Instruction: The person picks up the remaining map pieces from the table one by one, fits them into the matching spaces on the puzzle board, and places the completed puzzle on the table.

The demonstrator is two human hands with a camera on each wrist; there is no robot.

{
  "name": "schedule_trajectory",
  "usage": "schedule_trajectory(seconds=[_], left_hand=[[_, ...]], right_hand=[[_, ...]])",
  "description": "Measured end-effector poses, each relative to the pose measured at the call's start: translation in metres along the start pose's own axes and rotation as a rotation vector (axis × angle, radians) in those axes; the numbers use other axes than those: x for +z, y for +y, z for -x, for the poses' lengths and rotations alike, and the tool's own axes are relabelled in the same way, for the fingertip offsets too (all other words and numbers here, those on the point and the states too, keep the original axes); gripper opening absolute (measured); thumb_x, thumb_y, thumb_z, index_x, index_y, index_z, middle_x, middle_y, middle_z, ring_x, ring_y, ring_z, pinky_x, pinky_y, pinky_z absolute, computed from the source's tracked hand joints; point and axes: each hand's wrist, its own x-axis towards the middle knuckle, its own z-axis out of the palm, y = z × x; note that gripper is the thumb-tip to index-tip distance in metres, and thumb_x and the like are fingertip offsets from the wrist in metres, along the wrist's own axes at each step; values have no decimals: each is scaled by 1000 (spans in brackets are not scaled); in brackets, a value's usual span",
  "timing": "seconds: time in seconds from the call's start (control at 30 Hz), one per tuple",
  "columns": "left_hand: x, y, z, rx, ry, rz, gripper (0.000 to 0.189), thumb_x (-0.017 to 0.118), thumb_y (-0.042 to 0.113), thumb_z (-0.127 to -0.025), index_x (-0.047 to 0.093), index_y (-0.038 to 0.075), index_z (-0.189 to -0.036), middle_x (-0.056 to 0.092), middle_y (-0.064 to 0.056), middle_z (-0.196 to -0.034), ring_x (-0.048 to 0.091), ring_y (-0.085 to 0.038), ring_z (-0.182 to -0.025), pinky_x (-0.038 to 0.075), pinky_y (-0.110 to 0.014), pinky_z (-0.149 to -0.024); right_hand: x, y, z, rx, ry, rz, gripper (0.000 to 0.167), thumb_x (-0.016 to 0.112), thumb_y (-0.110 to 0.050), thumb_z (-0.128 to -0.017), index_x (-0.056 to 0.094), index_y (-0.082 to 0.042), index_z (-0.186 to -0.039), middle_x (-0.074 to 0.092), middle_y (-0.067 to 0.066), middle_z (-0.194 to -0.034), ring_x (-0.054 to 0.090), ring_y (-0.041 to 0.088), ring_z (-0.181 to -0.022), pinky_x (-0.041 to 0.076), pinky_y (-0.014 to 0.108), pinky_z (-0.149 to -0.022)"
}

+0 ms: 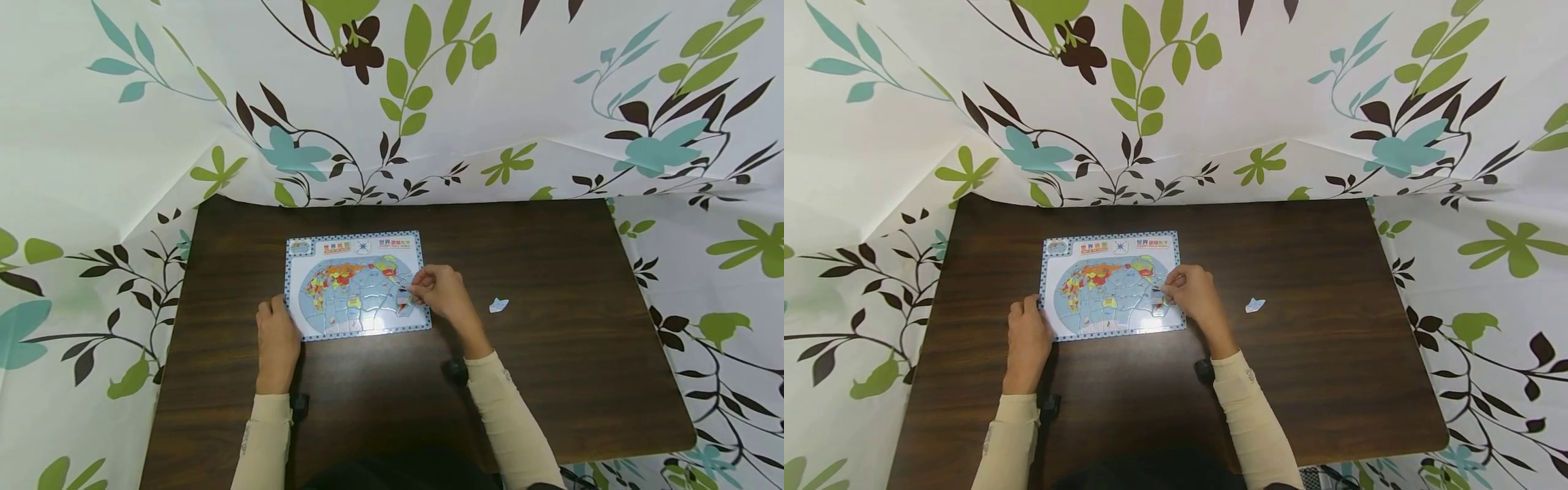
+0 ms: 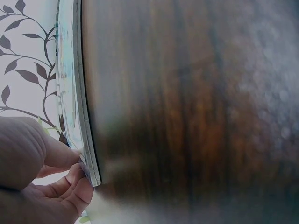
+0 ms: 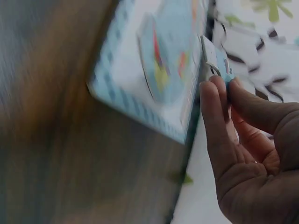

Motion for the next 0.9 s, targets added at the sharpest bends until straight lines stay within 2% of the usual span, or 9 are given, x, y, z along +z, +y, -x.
schedule_trajectory(seconds=[0.23, 0.43, 0.7, 0.9], left_hand=[[2, 0, 1, -1, -2, 3, 38, 55, -7, -105, 50, -15, -141, 50, -36, -125, 50, -51, -115, 50, -63, -97], [1, 0, 1, -7, -8, 4, 38, 55, -7, -105, 49, -15, -142, 49, -36, -126, 49, -50, -115, 51, -63, -96], [0, -1, 0, -4, -4, 16, 37, 52, -6, -106, 49, -14, -142, 49, -34, -125, 48, -49, -115, 50, -63, -94], [1, -2, 0, -12, -10, 17, 38, 53, -7, -106, 49, -14, -143, 48, -34, -125, 48, -49, -115, 50, -63, -95]], right_hand=[[34, -1, 6, 35, -40, 88, 14, 84, -19, -94, 76, -8, -90, 75, 3, -79, 65, 14, -67, 48, 27, -61], [50, 3, 13, 23, -46, 147, 14, 84, -24, -94, 77, -12, -89, 76, 0, -81, 63, 12, -68, 48, 28, -63], [64, 6, 21, -38, 31, 277, 16, 86, -32, -92, 77, -19, -88, 77, -6, -83, 68, 14, -79, 50, 35, -66], [69, 7, 24, -70, 67, 346, 17, 87, -33, -91, 76, -21, -89, 69, -2, -89, 59, 16, -80, 46, 34, -61]])
